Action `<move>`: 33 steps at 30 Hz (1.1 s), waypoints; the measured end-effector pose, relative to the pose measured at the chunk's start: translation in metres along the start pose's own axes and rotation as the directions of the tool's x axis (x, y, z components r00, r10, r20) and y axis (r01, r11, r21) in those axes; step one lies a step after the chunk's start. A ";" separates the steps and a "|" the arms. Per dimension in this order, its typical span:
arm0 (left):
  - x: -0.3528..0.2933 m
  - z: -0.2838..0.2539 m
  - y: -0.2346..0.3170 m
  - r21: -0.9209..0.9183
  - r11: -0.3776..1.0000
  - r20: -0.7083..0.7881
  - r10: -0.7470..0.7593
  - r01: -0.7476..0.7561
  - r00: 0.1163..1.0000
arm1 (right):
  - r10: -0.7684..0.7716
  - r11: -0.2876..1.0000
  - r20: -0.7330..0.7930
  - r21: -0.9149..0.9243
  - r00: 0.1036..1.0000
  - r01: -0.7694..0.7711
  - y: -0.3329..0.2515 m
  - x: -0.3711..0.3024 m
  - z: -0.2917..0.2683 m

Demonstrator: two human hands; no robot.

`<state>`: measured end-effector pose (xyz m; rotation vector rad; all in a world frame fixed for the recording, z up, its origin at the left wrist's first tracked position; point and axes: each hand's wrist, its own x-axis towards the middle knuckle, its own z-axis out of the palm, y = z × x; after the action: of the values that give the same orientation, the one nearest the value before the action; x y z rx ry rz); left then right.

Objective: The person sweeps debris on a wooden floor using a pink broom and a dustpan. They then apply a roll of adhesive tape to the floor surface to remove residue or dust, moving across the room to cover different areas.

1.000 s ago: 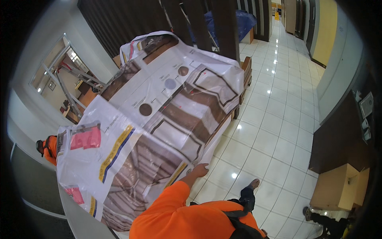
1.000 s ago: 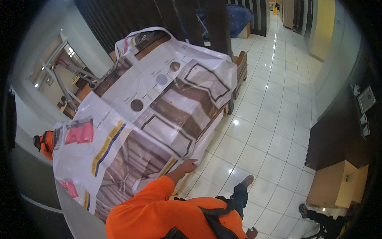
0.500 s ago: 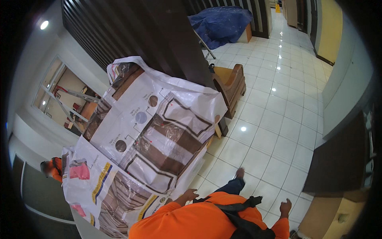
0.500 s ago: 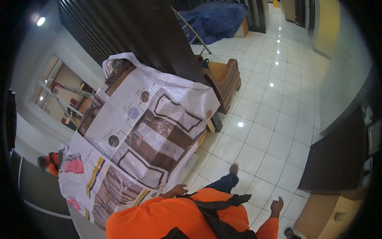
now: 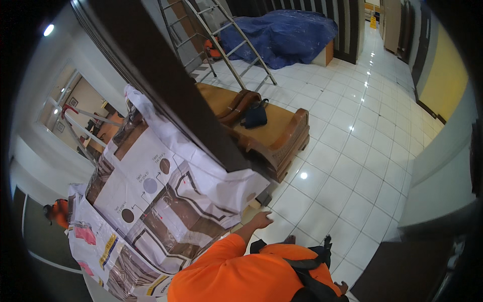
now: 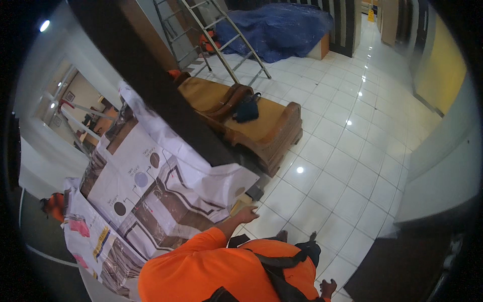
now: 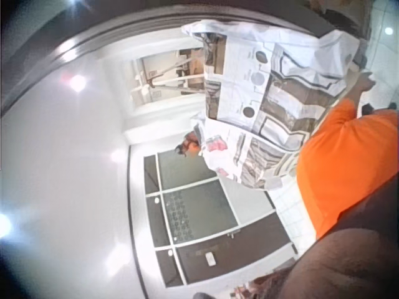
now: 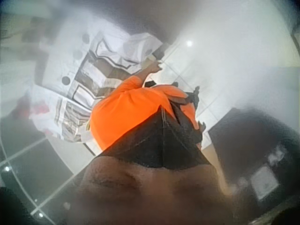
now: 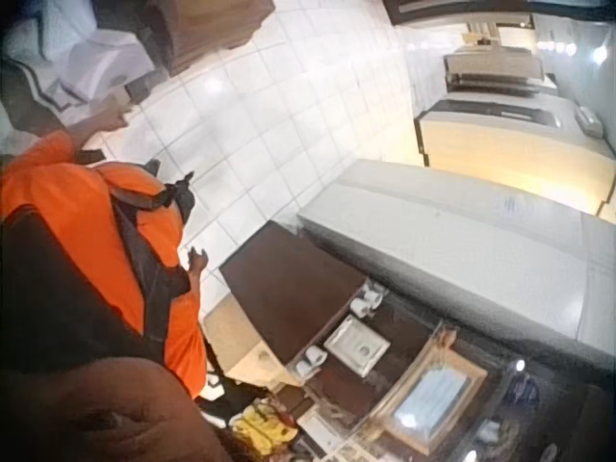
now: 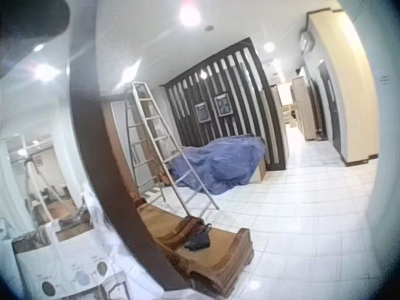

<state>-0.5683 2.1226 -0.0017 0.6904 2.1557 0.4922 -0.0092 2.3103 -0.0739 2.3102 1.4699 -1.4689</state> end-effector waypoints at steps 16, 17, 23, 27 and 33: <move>0.118 0.038 0.047 0.074 0.888 0.036 -0.456 0.453 0.889 | -0.537 0.770 0.174 -0.297 0.825 0.564 -0.432 0.430 -0.060; 0.195 0.043 0.082 0.095 0.965 -0.155 -0.227 0.244 0.961 | -0.742 0.632 0.023 -0.308 0.670 0.711 -0.501 0.517 -0.114; 0.161 0.087 0.097 -0.241 0.965 -0.084 -0.123 0.100 0.989 | -0.511 0.753 0.268 -0.318 0.816 0.576 -0.662 0.488 -0.064; 0.220 0.058 0.152 -0.300 0.951 -0.234 0.008 -0.080 0.972 | -0.373 0.777 0.365 -0.380 0.853 0.502 -0.718 0.430 -0.039; 0.339 -0.023 0.220 -0.556 0.681 -0.054 -0.602 0.476 0.797 | -0.629 -0.100 0.721 -0.447 0.292 0.889 -0.727 0.557 -0.005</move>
<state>-0.6979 2.5010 -0.0619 -0.3411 2.1564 0.8072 -0.4698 3.0961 -0.1649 0.4019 2.7512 -0.5886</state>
